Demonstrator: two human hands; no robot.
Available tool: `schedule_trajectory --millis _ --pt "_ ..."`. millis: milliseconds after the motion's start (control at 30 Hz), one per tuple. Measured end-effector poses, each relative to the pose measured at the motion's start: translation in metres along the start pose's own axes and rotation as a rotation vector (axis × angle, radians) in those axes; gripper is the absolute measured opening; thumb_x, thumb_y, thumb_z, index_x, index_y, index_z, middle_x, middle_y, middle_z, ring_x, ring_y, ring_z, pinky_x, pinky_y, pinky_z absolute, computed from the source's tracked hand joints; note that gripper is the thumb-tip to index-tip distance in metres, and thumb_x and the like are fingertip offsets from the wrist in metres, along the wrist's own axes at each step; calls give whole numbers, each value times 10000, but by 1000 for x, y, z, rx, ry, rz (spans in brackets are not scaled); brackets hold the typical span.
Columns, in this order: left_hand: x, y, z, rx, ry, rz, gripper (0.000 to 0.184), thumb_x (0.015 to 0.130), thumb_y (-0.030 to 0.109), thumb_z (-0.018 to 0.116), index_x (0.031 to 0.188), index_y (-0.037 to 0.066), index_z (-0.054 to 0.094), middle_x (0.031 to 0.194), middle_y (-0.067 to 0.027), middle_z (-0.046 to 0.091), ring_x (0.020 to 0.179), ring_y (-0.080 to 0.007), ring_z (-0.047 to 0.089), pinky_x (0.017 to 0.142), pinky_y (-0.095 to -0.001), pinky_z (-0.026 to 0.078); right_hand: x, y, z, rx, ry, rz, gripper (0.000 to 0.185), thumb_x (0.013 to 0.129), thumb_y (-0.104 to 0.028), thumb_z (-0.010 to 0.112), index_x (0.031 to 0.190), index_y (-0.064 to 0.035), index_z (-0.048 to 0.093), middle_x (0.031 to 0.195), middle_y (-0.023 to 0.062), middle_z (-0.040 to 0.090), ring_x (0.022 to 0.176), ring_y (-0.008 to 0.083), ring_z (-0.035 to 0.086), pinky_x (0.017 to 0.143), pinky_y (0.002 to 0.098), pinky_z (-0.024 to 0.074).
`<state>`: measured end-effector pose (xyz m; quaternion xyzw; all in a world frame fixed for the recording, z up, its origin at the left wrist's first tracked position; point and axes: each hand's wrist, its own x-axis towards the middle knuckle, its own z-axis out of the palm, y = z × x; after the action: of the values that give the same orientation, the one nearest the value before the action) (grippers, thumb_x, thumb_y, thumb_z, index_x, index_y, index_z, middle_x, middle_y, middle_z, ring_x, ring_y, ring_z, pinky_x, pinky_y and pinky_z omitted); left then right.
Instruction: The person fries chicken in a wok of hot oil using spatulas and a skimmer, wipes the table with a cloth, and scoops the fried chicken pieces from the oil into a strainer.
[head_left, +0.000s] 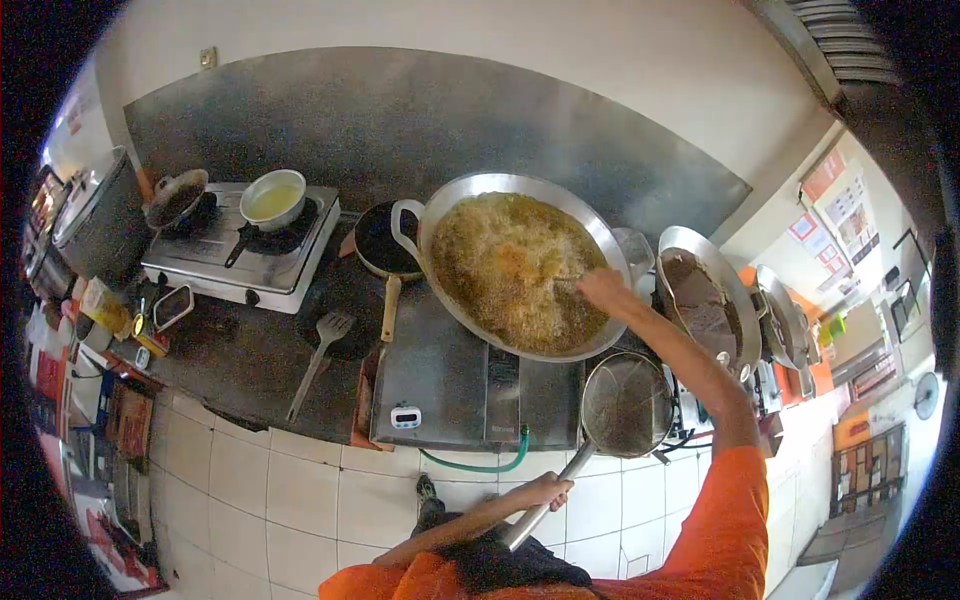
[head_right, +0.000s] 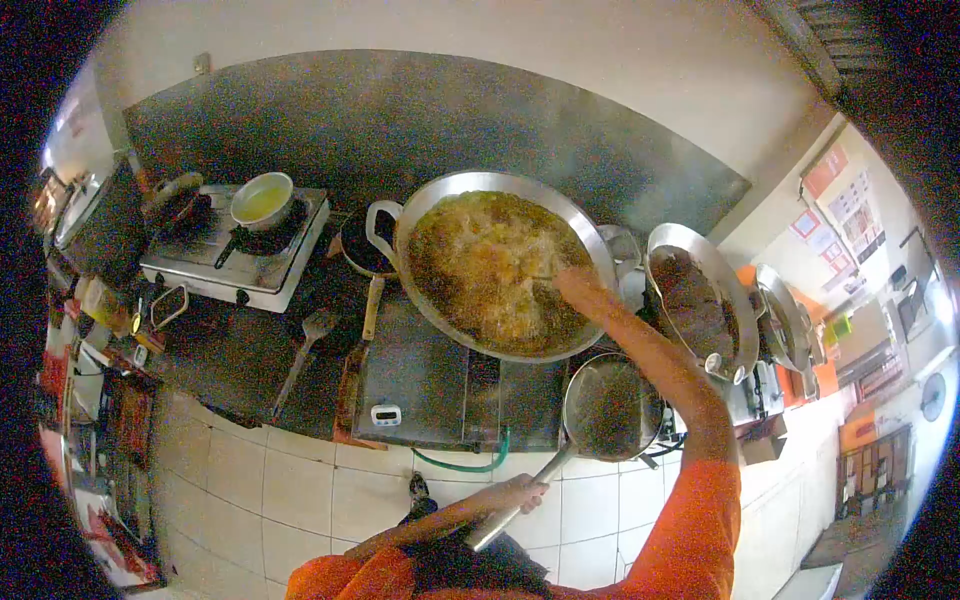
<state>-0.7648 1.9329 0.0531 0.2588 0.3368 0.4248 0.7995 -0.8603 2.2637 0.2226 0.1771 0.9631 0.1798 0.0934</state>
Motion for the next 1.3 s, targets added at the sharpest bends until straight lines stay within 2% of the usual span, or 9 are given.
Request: schedule_trajectory --millis 67,167,267,567,633,867,1033,1100,1300 --pt "5 -2 0 3 14 -7 273 785 237 457 592 67 365 505 5 389 404 -68 377 346 -198 315 13 -14 1 35 -19 190 224 725 -213 481 705 -14 584 712 175 572 665 321 562 550 423 448" --pt "14 -13 0 -4 35 -10 283 785 237 450 584 55 370 493 -15 408 394 -83 388 348 -218 329 -2 -33 -58 -3 -63 119 248 752 -202 446 711 4 577 713 172 571 674 324 562 561 425 447" --pt "21 -23 4 6 68 6 305 781 247 447 579 28 384 494 -45 433 383 -106 409 356 -251 357 1 -4 -24 82 37 92 245 768 -177 423 746 16 572 719 190 563 684 337 559 580 426 445" --pt "30 -31 8 -48 101 35 292 779 241 444 599 12 415 490 -42 437 363 -114 417 344 -245 368 -43 81 -38 286 -305 178 306 744 -301 451 810 -34 585 793 218 559 707 344 554 633 413 439" --pt "42 -38 6 -53 107 23 289 778 238 444 600 13 415 491 -45 440 368 -114 420 352 -247 372 -81 20 -146 22 -178 242 378 670 -360 524 805 -12 584 806 208 565 702 346 554 622 407 446" --pt "45 -42 13 -122 76 11 291 782 234 431 591 14 422 490 -53 448 373 -127 429 367 -258 380 -96 32 -155 -141 -340 153 450 613 -401 555 761 23 594 744 195 582 684 318 575 637 399 460" --pt "44 -40 11 -73 94 21 303 785 244 425 584 17 424 485 -52 447 375 -130 435 373 -261 389 -77 17 -108 140 -400 -4 420 681 -385 529 640 31 574 660 198 559 608 353 545 555 397 428" --pt "43 -39 12 -22 105 46 307 786 246 424 584 15 426 485 -54 449 377 -132 441 377 -265 394 -68 -10 -94 293 -309 67 407 711 -358 512 646 41 567 620 210 544 585 368 537 560 406 418" --pt "43 -37 16 -31 146 1 286 777 220 433 589 4 425 489 -59 457 383 -139 451 377 -271 398 -25 -82 -95 221 -50 23 343 764 -274 458 691 46 558 679 242 544 652 348 548 596 415 421"
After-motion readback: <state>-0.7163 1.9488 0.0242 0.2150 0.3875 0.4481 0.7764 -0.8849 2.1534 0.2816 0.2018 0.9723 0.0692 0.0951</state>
